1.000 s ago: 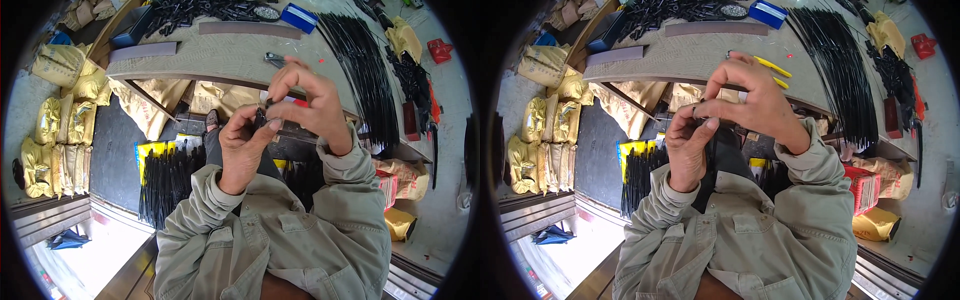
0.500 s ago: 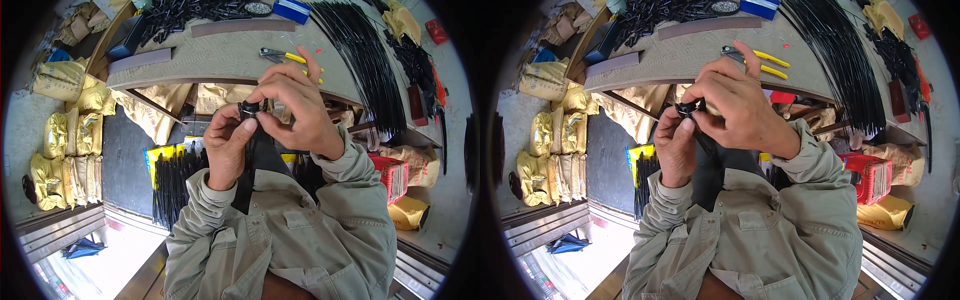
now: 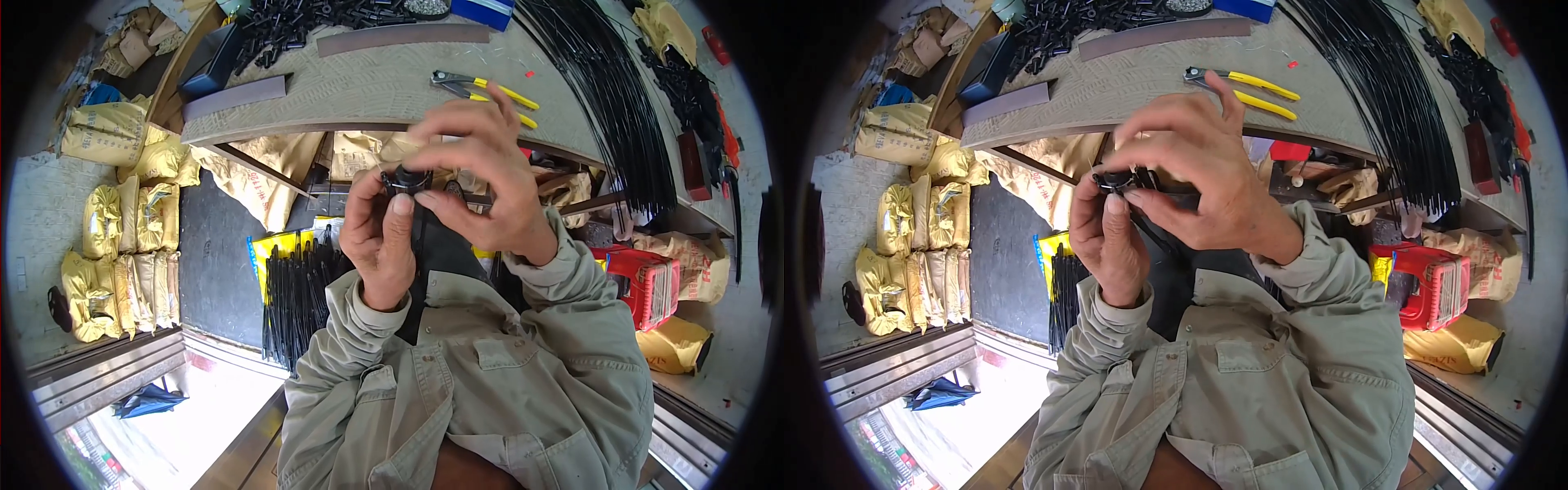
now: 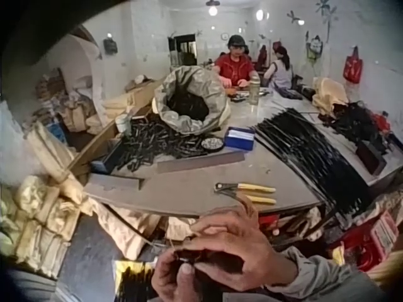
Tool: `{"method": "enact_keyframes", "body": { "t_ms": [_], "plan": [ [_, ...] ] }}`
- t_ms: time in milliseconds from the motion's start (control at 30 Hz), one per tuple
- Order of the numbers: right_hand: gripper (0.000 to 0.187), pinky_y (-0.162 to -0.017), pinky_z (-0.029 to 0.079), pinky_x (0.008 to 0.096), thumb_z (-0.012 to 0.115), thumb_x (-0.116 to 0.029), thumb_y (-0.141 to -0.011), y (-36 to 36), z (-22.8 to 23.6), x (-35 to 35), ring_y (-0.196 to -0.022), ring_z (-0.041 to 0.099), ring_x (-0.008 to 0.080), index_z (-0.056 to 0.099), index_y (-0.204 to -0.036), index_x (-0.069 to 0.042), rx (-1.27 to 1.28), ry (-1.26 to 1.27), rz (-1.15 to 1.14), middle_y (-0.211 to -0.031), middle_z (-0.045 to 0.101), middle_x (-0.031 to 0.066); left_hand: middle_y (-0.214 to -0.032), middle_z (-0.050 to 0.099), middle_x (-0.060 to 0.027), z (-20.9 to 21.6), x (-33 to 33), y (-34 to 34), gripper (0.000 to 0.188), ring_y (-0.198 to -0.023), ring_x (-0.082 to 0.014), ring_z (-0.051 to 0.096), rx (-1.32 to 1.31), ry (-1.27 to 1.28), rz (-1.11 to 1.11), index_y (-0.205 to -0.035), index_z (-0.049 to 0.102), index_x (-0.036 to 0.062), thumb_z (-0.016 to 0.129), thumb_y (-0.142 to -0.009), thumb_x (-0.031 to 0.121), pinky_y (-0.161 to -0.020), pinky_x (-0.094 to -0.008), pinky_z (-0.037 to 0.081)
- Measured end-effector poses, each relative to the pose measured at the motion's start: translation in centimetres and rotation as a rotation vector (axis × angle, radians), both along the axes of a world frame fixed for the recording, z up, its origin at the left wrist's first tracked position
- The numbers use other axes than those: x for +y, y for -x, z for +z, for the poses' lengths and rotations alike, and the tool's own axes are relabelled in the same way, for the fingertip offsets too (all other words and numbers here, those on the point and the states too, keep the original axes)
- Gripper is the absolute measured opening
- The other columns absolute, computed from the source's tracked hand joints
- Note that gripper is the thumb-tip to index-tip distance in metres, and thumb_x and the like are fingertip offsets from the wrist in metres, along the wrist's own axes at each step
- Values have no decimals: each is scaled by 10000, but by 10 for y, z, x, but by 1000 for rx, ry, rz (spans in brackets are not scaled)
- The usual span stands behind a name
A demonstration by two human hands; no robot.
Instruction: Assembling bundles of black cables by attaching plastic components and trimming them with pliers.
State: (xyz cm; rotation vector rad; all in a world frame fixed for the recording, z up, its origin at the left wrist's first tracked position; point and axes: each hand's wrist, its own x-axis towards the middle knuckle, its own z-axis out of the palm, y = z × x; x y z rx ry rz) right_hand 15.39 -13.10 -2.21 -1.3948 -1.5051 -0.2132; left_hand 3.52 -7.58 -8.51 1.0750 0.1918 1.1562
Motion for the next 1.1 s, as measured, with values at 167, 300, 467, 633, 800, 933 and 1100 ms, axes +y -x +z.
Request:
{"method": "enact_keyframes", "body": {
  "t_ms": [167, 300, 467, 633, 800, 933, 1100],
  "plan": [
    [243, -788, 416, 258, 729, -85, -673, 11, -39, 5, -820, 553, 91, 588, -869, -59, 951, 38, 295, -782, 591, -4, -996, 567, -67, -2, 3, 2, 317, -850, -106, 525, -33, 36, -9, -1097, 493, -28, 589, -844, 137, -764, -227, 425],
    [250, -739, 422, 218, 735, -58, -669, 7, -50, 0, -835, 540, 118, 583, -848, 29, 1235, 301, 670, -859, 571, 56, -923, 571, -48, 4, 5, 12, 284, -815, -100, 522, -70, 59, -71, -1042, 522, -39, 608, -826, 124, -758, -223, 414],
    [230, -662, 419, 215, 735, -54, -682, 16, -36, -5, -753, 523, 92, 560, -810, 24, 1022, 415, 677, -797, 551, 33, -897, 564, -38, 6, 2, 30, 264, -791, -88, 504, -23, 51, -6, -995, 537, -42, 622, -818, 134, -743, -213, 398],
    [239, -630, 402, 221, 745, -87, -691, 38, -34, -4, -701, 487, 71, 531, -756, -6, 903, 281, 529, -743, 531, 1, -925, 555, -56, 9, -4, 38, 283, -810, -105, 515, 23, -19, 95, -1011, 506, -16, 572, -863, 217, -742, -244, 423],
    [295, -610, 395, 224, 776, -151, -668, 40, -32, -12, -682, 469, 62, 520, -744, -25, 662, 299, 579, -740, 527, -10, -934, 543, -64, 12, -2, 56, 273, -820, -117, 514, 39, -3, -101, -1006, 503, -17, 554, -872, 215, -760, -251, 415],
    [343, -583, 386, 220, 797, -199, -637, 37, -33, -5, -646, 464, 67, 523, -741, -22, 739, 430, 660, -707, 522, -1, -922, 534, -63, 14, 1, 65, 279, -823, -129, 513, 47, 15, -176, -1006, 503, -16, 552, -872, 224, -770, -261, 412],
    [353, -560, 380, 219, 800, -219, -630, 43, -29, -7, -623, 467, 69, 527, -731, -19, 553, 354, 583, -666, 511, 19, -907, 526, -77, 11, -1, 67, 290, -826, -152, 516, 63, 13, -147, -979, 506, -13, 568, -860, 244, -774, -276, 414]
  ]
}}
